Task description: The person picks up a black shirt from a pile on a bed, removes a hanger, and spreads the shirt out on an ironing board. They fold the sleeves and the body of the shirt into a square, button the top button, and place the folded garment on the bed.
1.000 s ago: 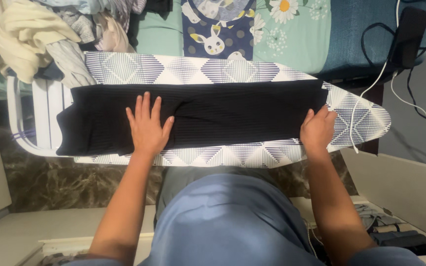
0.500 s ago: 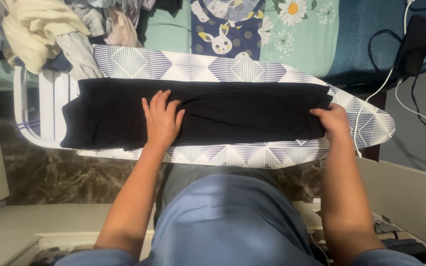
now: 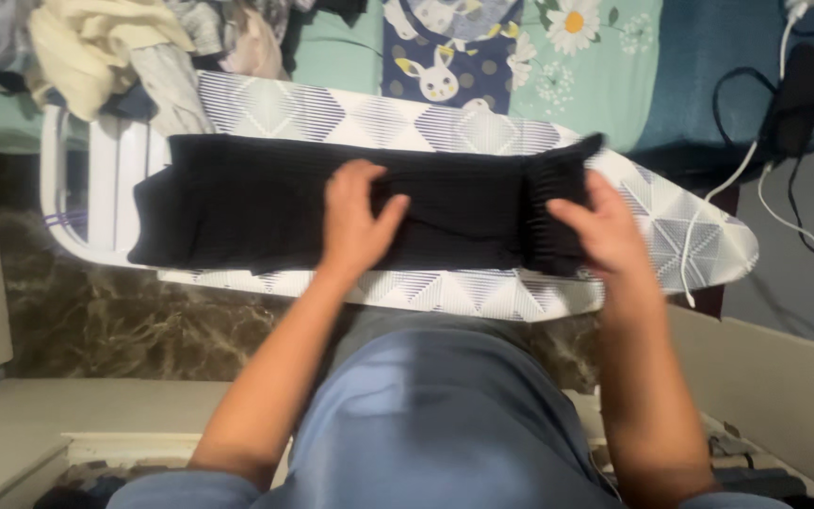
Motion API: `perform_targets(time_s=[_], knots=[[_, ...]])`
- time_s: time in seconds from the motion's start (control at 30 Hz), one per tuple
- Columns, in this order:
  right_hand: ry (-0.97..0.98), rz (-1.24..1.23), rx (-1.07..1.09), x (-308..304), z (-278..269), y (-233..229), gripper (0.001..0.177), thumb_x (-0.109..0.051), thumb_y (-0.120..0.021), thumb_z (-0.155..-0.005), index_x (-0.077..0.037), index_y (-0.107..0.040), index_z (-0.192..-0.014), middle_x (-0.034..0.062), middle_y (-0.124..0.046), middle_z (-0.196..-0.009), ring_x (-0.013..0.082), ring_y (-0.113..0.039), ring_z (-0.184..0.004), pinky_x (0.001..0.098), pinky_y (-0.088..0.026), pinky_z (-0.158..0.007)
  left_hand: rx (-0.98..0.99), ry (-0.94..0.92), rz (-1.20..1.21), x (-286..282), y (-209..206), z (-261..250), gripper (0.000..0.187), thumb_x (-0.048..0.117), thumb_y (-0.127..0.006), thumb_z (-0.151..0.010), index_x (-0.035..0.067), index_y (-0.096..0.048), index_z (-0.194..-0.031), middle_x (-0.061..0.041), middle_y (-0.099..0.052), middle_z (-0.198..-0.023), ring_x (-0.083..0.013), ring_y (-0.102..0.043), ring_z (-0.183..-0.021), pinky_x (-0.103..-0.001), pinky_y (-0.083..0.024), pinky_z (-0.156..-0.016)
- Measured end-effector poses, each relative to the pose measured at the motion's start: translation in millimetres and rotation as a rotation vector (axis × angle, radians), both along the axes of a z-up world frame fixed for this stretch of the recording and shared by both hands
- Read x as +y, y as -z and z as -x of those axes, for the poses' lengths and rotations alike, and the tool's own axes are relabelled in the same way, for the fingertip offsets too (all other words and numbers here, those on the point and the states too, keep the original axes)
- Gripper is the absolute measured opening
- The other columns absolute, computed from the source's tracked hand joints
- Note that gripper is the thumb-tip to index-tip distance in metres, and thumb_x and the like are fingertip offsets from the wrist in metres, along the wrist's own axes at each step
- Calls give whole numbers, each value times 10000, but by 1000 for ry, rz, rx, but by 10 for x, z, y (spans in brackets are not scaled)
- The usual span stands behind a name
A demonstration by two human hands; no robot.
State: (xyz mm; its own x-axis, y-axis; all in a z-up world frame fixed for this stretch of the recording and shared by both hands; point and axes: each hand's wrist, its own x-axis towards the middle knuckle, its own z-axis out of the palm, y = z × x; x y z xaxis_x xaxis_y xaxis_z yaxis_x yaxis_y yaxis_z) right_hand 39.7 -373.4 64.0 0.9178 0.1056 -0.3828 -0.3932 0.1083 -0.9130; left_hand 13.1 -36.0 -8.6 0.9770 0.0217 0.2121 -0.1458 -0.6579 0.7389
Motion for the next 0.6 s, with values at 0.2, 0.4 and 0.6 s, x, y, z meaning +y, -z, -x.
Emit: perform_targets(time_s=[0.2, 0.4, 0.6], knots=[[-148, 349, -91, 1184, -55, 401, 394, -57, -718, -903, 1, -564, -1260, 119, -678, -1072, 168, -664, -945, 304, -560, -786, 749, 51, 1120, -262, -61, -81, 602, 410, -683, -896, 114, -518, -1393, -58, -629, -1274, -163, -613, -1058, -341, -549, -859], [-335, 176, 50, 2042, 30, 711, 365, -91, -704, -920, 18, -569, -1241, 102, -637, -958, 157, -628, -742, 297, -535, -579, 940, -173, 1216, 237, 250, -187, 721, 448, -670, -953, -42, -444, -1431, -146, -666, -1127, -189, -663, -939, -327, -540, -745], [-263, 642, -175, 1879, 205, 640, 295, -134, -744, -886, -27, -681, -1154, 78, -684, -963, 183, -684, -769, 314, -564, -675, 688, -34, 677, 279, 933, -73, 782, 350, -821, -912, -129, -466, -1418, -267, -676, -1199, -296, -667, -1090, -369, -547, -890]])
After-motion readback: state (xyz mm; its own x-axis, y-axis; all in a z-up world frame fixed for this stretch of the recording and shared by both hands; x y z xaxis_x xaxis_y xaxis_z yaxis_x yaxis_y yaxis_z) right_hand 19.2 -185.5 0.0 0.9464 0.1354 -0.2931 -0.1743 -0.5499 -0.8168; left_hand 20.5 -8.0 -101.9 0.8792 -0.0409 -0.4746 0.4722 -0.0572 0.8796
